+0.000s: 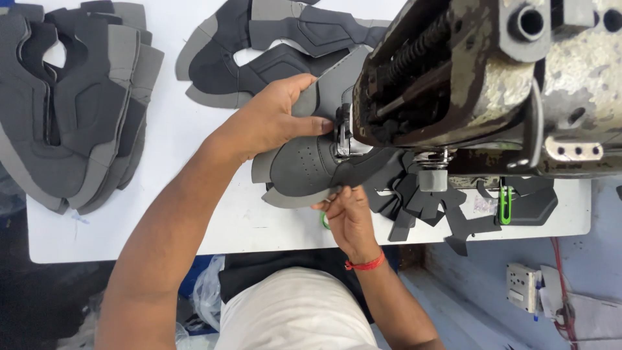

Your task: The person aligns gray and black material pieces under a sewing machine needle and sews them together. They use green scissors to trim excess material and threads from the stitched edges. The person repeats this process for multiple pieces, handling the materials and tools with both hands.

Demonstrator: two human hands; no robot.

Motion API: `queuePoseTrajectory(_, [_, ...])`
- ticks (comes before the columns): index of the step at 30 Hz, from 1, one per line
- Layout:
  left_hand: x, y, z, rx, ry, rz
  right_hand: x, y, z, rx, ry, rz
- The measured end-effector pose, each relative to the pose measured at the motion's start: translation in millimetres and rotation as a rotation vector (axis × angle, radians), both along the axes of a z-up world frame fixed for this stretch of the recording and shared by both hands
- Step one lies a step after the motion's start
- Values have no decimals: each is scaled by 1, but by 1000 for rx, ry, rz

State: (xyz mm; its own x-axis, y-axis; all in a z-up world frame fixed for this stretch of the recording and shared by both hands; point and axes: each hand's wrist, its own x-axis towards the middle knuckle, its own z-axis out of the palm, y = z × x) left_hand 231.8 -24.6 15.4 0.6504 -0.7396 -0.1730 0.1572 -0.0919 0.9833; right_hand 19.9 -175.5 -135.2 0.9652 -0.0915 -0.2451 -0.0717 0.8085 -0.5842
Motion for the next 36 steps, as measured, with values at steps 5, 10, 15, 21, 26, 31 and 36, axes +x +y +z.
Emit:
queuePoseTrajectory(5, [4,-3,-14,-9,225,71,-10,-8,35,-436,-6,-267])
queuePoseTrajectory(10, [-5,2,-34,-109,334,100,-4,-39,65,-793,-109,-389])
queuePoseTrajectory(15, [-33,3,-29,-142,257,206,19,-48,109,-682,208,-306])
queuePoseTrajectory(21, [-42,5,-21,-21,96,260,21,-43,122,-865,232,-102])
queuePoseTrajectory(26, [-49,2,-27,-88,122,297,27,-46,134,-877,198,-83])
queuePoseTrajectory(31, [-55,3,-33,-139,96,337,29,-47,137,-896,141,-55])
queuePoseTrajectory(36, [-60,3,-32,-172,85,367,33,-49,139,-905,131,-63])
